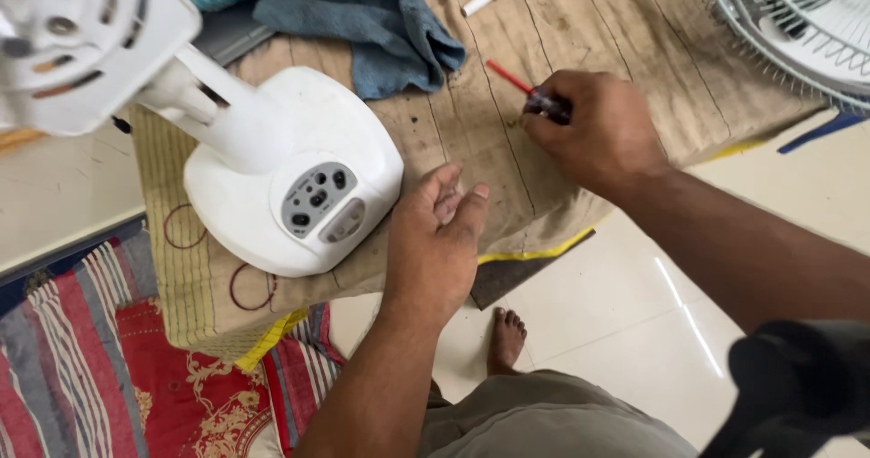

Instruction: The person services a white table fan, using a screwdriver to unscrew and remove the rear motor housing and grille components, then repositions the front grille on the fan base and tightens screws to reassemble it.

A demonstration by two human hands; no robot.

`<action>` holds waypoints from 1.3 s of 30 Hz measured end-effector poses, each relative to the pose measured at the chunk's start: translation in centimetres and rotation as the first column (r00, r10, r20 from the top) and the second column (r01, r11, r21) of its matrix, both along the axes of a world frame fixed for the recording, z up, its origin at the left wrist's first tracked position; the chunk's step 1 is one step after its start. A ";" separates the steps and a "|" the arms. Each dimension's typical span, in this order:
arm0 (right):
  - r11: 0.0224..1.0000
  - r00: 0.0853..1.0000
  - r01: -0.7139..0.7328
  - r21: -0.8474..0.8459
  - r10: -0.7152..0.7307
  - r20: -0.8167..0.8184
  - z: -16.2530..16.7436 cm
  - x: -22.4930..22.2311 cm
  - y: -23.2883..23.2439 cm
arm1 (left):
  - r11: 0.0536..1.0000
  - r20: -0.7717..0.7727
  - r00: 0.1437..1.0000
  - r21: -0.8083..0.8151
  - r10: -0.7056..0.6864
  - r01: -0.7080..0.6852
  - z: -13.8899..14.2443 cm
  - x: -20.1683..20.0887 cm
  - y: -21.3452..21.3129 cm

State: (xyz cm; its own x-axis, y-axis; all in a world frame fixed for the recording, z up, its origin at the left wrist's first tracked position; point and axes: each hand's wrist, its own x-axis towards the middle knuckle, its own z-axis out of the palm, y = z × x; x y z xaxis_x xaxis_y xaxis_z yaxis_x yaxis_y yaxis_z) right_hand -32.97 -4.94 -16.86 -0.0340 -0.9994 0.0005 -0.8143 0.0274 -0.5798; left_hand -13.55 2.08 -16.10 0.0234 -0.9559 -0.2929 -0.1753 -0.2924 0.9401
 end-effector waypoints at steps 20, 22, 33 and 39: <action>0.994 0.899 -0.012 0.110 -0.037 0.436 5.5 2.8 0.0 | 0.627 -0.045 0.842 -0.646 0.537 -0.435 13.6 13.6 3.2; 0.995 0.788 -0.089 0.055 0.037 0.614 7.7 4.5 0.5 | 0.600 0.030 0.881 -0.743 0.471 -0.296 15.8 13.7 2.9; 0.920 0.401 -0.236 -0.312 0.385 0.832 17.0 14.3 0.2 | 0.557 0.191 0.971 -0.827 0.145 0.079 21.7 16.2 -4.2; 0.873 0.437 -0.187 -0.450 0.484 0.758 17.4 17.8 -2.6 | 0.670 0.024 0.986 -0.737 0.164 -0.094 22.7 17.6 -6.9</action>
